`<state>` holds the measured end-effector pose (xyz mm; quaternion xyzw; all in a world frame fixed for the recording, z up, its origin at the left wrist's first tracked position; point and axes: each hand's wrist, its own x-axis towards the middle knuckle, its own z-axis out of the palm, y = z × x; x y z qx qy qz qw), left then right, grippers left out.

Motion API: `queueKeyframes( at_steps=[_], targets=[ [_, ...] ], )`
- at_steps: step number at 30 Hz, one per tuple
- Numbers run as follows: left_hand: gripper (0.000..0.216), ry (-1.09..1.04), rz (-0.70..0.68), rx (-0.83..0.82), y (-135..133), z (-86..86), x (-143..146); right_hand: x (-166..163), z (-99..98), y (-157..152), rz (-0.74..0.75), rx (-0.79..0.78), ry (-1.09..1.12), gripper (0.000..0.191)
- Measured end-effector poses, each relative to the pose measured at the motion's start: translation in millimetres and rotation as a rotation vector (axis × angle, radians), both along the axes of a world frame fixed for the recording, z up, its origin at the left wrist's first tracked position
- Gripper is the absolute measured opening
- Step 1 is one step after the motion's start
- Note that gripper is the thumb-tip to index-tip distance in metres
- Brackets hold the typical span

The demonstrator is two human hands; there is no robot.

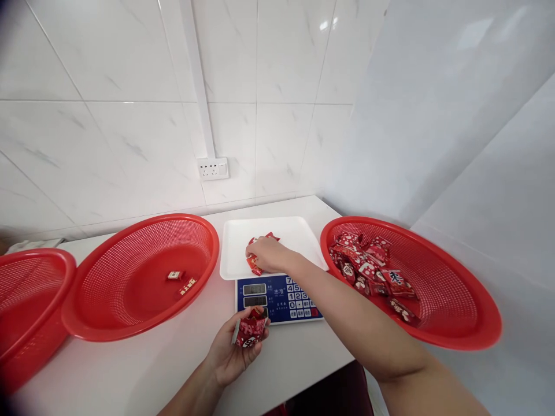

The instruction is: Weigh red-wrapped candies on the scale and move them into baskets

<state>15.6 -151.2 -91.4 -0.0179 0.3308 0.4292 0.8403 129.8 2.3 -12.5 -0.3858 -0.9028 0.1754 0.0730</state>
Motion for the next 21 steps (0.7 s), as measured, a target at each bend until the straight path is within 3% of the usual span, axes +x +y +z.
queueKeyframes(
  at_steps=[4, 9, 16, 21],
  targets=[
    [0.022, 0.043, -0.004, 0.022, -2.0, -1.6, 1.7, -16.8, 12.7, 0.3, -0.030, 0.036, 0.075, 0.015],
    [0.023, 0.086, -0.006, 0.033, -1.8, -2.0, 1.8, -29.2, 35.5, 5.3, -0.150, 0.106, 0.185, 0.044],
    [0.025, 0.112, -0.006, 0.033, -3.5, -3.4, 4.7, -7.9, 8.2, 6.3, -0.309, 0.063, -0.155, 0.029],
    [0.025, 0.141, -0.006, 0.034, -3.8, -2.9, 6.3, -17.3, 2.8, 4.1, -0.321, 0.045, -0.164, 0.034]
  ],
)
